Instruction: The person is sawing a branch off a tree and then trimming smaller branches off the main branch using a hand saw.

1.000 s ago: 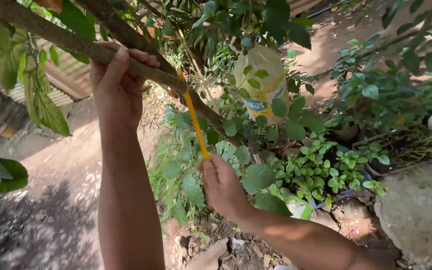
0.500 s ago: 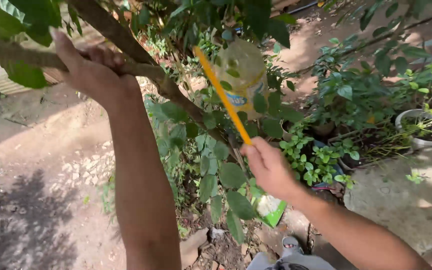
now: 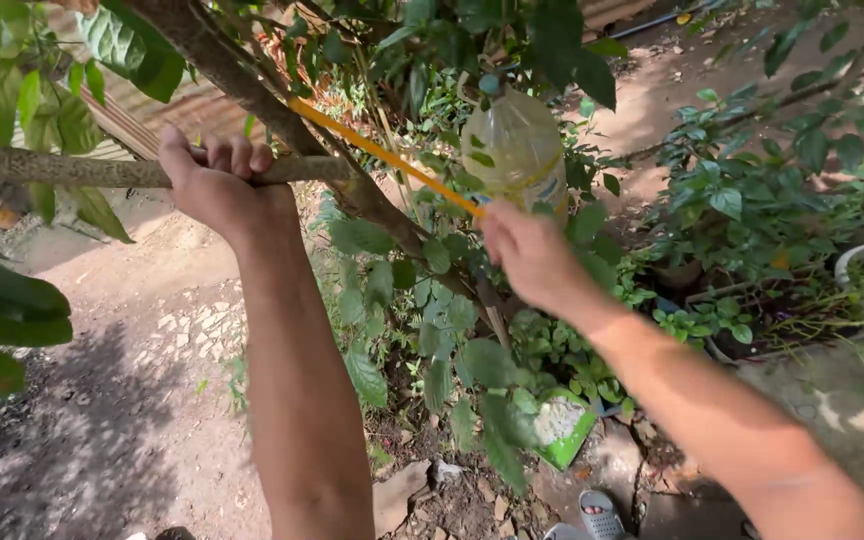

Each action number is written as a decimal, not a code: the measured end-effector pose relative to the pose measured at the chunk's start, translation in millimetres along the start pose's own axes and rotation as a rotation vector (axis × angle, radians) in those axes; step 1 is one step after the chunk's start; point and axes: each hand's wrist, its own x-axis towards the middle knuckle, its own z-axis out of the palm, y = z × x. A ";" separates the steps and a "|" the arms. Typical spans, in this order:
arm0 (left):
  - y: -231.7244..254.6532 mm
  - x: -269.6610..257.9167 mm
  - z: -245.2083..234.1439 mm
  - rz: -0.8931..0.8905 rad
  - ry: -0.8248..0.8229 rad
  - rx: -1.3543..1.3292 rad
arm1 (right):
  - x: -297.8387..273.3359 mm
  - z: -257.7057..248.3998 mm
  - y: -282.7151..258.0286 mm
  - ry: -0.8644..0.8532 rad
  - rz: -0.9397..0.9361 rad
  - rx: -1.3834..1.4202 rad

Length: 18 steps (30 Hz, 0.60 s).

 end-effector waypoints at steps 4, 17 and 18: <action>-4.9 -5.3 -6.3 0.000 -0.151 -0.072 | 56.4 -32.9 1.9 0.024 -0.264 -0.262; -0.4 -25.7 -19.9 -0.126 -0.167 -0.316 | 59.8 -4.5 -19.5 -0.058 -0.300 0.160; 0.2 -20.1 -23.2 -0.194 -0.135 -0.399 | 61.1 2.3 -21.2 -0.097 -0.281 0.230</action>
